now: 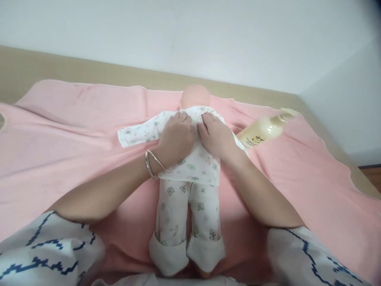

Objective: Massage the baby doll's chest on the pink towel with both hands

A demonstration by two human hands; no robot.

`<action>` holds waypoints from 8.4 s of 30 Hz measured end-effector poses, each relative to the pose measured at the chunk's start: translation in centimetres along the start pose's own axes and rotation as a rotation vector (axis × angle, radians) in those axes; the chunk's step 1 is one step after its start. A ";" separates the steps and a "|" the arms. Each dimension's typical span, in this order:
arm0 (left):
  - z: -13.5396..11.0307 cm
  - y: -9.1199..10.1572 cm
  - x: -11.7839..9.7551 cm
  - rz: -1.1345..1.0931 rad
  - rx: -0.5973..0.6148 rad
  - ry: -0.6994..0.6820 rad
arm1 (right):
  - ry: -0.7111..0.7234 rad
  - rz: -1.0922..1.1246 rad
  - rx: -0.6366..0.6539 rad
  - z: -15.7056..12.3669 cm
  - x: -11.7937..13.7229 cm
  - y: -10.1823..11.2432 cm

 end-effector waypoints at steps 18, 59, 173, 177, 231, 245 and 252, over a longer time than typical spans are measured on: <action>1.5 -0.6 3.6 -0.125 0.118 0.118 | 0.037 -0.241 -0.080 -3.3 2.9 -0.2; 0.1 -1.9 2.8 -0.033 -0.066 0.048 | 0.010 -0.098 -0.180 1.0 0.6 -1.9; 0.8 -0.6 2.7 -0.083 0.065 0.057 | 0.048 -0.079 -0.064 0.8 0.0 -0.9; 0.9 -0.7 2.8 -0.066 0.058 0.058 | 0.041 -0.105 -0.072 0.8 0.1 -1.0; -0.2 0.8 0.8 -0.021 0.075 0.117 | 0.180 -0.192 -0.076 -1.1 1.8 0.6; -0.8 0.9 0.4 0.077 0.116 0.042 | 0.130 -0.221 -0.126 -0.2 1.3 0.5; 1.1 1.1 2.6 0.015 0.125 0.068 | 0.145 -0.271 -0.148 -2.3 2.3 0.3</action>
Point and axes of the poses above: each hand's wrist, its own z-axis towards the middle knuckle, its own y-axis out of the back of the hand, x = y × z, the point moved 6 cm from there along z, towards the middle knuckle, and after that the axes turned 2 degrees about -y, right-handed, at the moved point
